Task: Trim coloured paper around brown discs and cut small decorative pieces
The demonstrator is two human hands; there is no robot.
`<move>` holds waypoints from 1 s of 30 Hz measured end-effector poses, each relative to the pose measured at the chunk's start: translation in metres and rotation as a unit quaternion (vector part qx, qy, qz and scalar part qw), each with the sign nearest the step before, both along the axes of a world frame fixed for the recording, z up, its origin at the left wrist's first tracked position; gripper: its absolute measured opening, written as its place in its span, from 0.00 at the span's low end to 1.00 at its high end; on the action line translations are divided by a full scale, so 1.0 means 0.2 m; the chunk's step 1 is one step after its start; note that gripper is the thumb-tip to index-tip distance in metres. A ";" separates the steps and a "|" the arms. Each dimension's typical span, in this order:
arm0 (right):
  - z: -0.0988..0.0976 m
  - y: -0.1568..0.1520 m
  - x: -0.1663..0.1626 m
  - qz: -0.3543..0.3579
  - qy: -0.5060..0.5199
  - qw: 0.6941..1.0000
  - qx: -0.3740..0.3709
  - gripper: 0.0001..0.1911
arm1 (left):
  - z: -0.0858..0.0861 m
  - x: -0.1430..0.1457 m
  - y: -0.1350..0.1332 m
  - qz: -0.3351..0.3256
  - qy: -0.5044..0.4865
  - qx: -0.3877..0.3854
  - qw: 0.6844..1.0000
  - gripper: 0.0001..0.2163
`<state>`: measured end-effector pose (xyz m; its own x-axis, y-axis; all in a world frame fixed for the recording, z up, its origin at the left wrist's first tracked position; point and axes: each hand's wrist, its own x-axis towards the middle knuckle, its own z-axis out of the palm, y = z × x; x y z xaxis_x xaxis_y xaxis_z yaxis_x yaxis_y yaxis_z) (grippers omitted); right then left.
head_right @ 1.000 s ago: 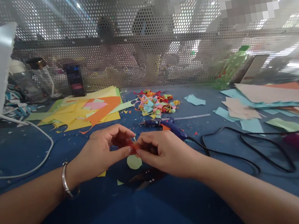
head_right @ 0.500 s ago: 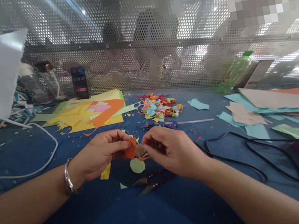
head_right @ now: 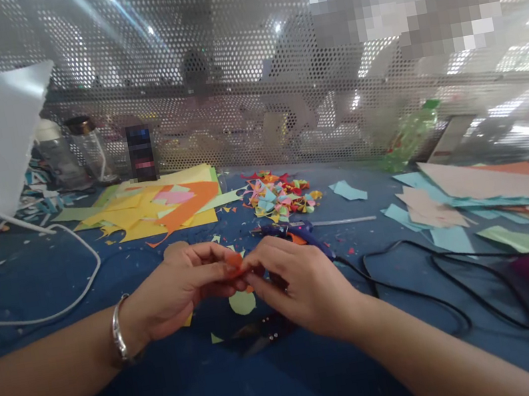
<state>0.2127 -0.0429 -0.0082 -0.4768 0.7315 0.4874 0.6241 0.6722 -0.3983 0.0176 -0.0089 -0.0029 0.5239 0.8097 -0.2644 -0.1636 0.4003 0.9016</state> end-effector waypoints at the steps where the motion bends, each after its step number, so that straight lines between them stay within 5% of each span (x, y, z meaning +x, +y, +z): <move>1: 0.00 0.00 -0.01 -0.014 0.015 1.000 -0.014 0.06 | 0.00 0.00 0.00 0.002 0.003 0.012 1.000 0.03; 14: 0.01 0.00 -0.05 -0.088 0.114 0.981 -0.128 0.05 | -0.05 0.00 -0.02 0.002 0.067 0.222 0.973 0.09; 30: 0.00 0.00 -0.05 -0.090 0.135 0.975 -0.150 0.07 | -0.05 -0.01 -0.01 0.015 0.144 0.303 0.942 0.05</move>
